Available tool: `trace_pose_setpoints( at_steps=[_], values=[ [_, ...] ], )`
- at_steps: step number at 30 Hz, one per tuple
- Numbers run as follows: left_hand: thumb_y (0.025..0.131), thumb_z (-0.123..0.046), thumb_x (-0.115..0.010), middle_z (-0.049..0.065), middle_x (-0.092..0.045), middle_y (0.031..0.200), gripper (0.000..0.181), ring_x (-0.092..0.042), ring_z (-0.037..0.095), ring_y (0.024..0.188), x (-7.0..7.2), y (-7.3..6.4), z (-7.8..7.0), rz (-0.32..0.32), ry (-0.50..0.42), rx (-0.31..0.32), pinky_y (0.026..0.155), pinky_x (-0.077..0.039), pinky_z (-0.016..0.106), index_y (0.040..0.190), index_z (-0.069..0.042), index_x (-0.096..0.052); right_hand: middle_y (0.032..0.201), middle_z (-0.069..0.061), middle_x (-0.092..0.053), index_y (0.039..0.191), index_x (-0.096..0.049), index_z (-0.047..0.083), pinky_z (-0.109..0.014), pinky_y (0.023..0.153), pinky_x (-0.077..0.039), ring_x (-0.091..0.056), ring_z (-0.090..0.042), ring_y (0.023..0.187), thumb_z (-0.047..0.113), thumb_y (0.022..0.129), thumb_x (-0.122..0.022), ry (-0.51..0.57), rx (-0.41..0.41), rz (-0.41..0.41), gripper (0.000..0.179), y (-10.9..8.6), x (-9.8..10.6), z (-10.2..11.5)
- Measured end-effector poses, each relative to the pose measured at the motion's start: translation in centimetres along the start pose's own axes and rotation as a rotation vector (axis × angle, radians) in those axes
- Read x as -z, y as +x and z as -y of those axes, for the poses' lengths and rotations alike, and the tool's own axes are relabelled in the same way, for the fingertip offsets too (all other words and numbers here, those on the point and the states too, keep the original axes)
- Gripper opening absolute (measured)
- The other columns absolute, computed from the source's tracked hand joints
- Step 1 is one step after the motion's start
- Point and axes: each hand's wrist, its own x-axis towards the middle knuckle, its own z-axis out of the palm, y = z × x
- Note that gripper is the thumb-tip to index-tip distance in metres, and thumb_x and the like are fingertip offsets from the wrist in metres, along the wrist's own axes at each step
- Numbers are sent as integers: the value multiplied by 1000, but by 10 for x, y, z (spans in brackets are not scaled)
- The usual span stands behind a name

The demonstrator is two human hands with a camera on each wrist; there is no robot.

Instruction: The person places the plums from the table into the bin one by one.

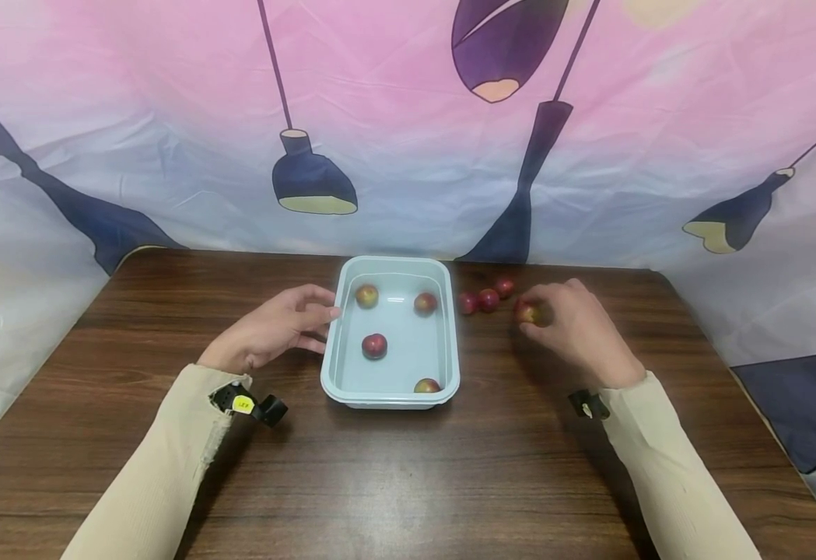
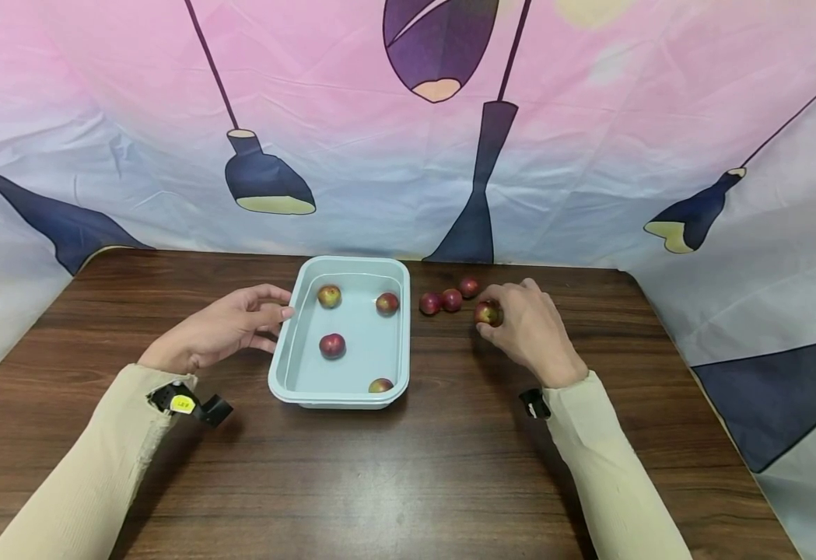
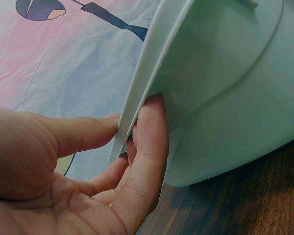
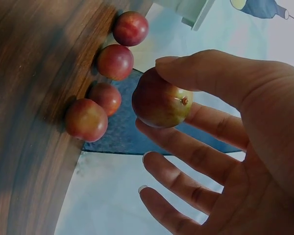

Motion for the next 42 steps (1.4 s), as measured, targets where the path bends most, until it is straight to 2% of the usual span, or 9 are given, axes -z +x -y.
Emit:
trace_pose_setpoints(
  at_steps=[19, 42],
  values=[
    [106, -20, -54, 31, -59, 131, 52, -69, 29, 105, 0, 1, 0, 4, -9, -3, 90, -64, 40, 147, 6, -34, 95, -2, -77, 101, -75, 13, -41, 79, -45, -56, -29, 94, 19, 85, -81, 5, -23, -39, 18, -3, 4, 10],
    [107, -19, -54, 31, -61, 128, 51, -70, 26, 102, -1, 0, -1, 2, -11, -5, 90, -64, 39, 146, 8, -34, 97, -1, -77, 103, -76, 14, -42, 78, -45, -55, -30, 94, 20, 85, -80, 25, -28, -64, 20, -8, 8, 24]
  ],
)
